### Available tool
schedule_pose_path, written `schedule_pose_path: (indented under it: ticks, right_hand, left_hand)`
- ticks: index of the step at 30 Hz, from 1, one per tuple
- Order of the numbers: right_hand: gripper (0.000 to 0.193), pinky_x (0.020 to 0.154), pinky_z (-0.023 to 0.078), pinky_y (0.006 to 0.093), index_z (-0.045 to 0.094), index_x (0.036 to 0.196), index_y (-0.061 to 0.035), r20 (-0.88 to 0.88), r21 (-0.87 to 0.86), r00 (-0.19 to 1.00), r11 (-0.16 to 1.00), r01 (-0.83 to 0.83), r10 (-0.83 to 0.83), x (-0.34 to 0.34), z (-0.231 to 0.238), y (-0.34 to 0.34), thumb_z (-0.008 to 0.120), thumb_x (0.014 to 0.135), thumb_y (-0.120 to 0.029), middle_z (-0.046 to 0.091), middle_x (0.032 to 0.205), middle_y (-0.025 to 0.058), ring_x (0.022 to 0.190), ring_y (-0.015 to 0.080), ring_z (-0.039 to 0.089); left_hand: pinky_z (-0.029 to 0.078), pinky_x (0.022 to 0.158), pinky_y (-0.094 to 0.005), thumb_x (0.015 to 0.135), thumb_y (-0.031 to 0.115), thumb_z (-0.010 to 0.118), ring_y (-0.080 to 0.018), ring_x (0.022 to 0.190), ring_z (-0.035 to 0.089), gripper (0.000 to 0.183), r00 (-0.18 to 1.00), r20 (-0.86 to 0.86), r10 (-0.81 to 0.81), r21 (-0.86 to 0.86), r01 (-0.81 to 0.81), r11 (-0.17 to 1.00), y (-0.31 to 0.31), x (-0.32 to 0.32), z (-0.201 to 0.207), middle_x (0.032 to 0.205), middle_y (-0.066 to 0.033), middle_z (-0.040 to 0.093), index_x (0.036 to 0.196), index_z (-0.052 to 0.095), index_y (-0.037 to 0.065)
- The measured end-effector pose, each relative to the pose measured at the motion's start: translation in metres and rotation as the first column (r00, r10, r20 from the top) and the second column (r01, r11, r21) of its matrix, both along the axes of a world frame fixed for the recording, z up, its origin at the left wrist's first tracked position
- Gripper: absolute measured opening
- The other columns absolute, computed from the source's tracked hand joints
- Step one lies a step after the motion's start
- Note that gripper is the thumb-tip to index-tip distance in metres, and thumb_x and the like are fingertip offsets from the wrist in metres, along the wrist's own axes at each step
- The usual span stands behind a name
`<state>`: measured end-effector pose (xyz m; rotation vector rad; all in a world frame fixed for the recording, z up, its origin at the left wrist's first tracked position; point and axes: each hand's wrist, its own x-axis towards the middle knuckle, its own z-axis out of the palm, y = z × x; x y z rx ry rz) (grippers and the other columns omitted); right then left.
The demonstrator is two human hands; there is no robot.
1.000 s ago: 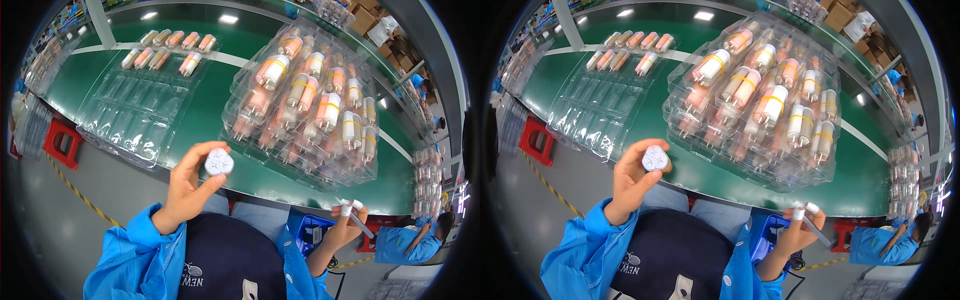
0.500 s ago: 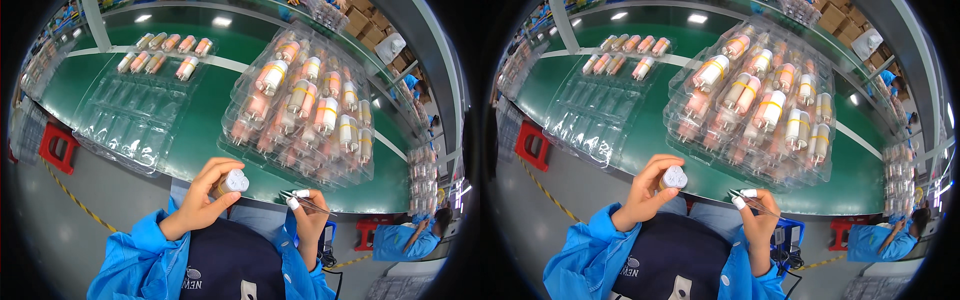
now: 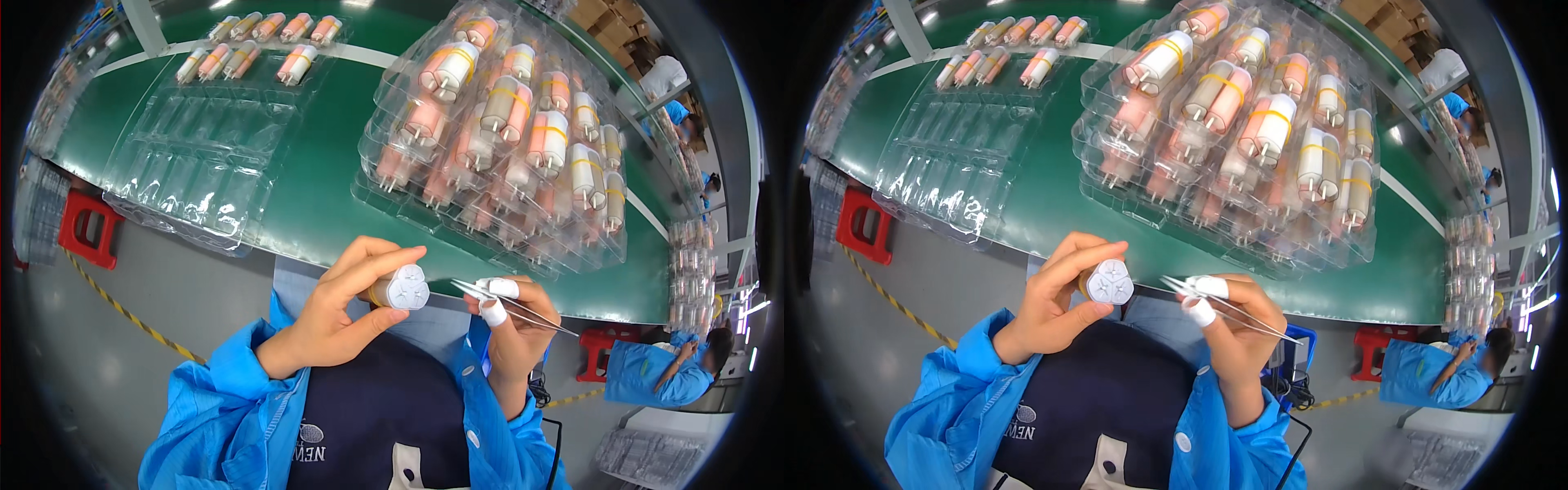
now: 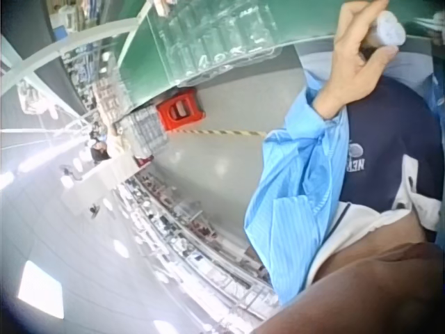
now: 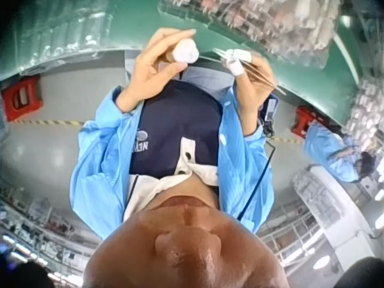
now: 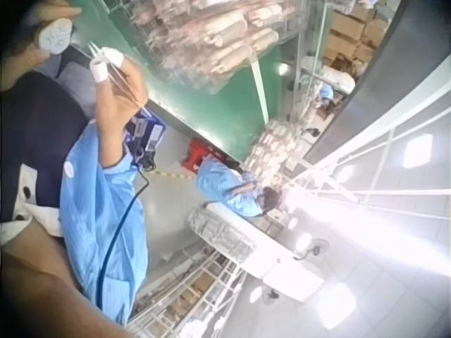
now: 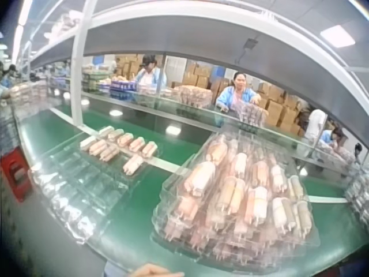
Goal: The person uses tweezers to insert small white components into the top of cylindrical items with pink and yellow bands. They repeatedly pick up a cylinder from a clear plastic tray, perform the insertion, and place the item back into the tray. The process is repeated for multiple units on a green factory table.
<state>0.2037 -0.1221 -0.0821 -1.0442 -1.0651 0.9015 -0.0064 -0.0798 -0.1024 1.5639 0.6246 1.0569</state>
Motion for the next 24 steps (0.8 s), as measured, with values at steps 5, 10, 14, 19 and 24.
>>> schedule_pose_path:
  ticks: [5,10,14,19,24]
  right_hand:
    - [0.026,0.066,0.055,0.0281,0.068,0.095,0.0043,0.091,0.043,0.977,0.979,-0.199,0.195,-0.012,0.017,0.006,0.076,0.071,0.002,0.067,0.091,0.0172,0.078,0.0215,0.068]
    - [0.026,0.066,0.054,0.0265,0.069,0.094,0.0024,0.305,0.058,0.92,0.959,-0.277,0.247,-0.016,0.018,0.014,0.078,0.07,-0.001,0.068,0.092,0.0148,0.08,0.0187,0.068]
    - [0.028,0.065,0.054,0.0267,0.069,0.095,0.0015,0.404,0.084,0.884,0.953,-0.292,0.235,-0.011,0.017,0.017,0.079,0.069,-0.002,0.068,0.092,0.0147,0.079,0.0182,0.068]
    - [0.024,0.066,0.056,0.0284,0.066,0.095,0.0049,0.085,-0.028,0.976,0.98,-0.197,0.199,-0.021,0.018,0.009,0.076,0.074,0.001,0.067,0.092,0.0181,0.079,0.0198,0.069]
    - [0.021,0.069,0.057,0.0296,0.062,0.094,0.0073,0.029,-0.004,0.982,0.982,-0.188,0.188,-0.027,0.016,0.011,0.073,0.077,0.004,0.067,0.094,0.0211,0.08,0.0219,0.069]
  left_hand:
    - [0.043,0.084,-0.027,0.082,0.006,0.066,-0.0168,0.102,0.051,0.05,1.0,0.01,0.015,0.045,-0.016,0.999,-0.002,0.004,-0.005,0.116,-0.0112,0.047,0.129,0.05,-0.003]
    - [0.043,0.079,-0.025,0.082,0.008,0.067,-0.0161,0.099,0.052,0.049,1.0,-0.004,0.013,0.058,-0.012,0.998,0.0,0.002,-0.006,0.115,-0.0117,0.049,0.127,0.052,-0.004]
    - [0.044,0.083,-0.0308,0.079,0.003,0.067,-0.0223,0.098,0.053,0.049,1.0,0.012,0.024,0.034,-0.025,0.999,0.0,0.004,-0.005,0.111,-0.0127,0.052,0.127,0.054,0.001]
    - [0.044,0.083,-0.0308,0.08,0.003,0.067,-0.0221,0.098,0.053,0.049,1.0,0.025,0.01,0.031,-0.011,0.999,0.002,0.005,-0.005,0.112,-0.0128,0.052,0.127,0.054,0.0]
    - [0.044,0.083,-0.0309,0.08,0.002,0.066,-0.0225,0.098,0.053,0.049,0.999,0.033,0.011,0.026,-0.012,1.0,0.002,0.006,-0.004,0.112,-0.0132,0.052,0.127,0.054,0.0]
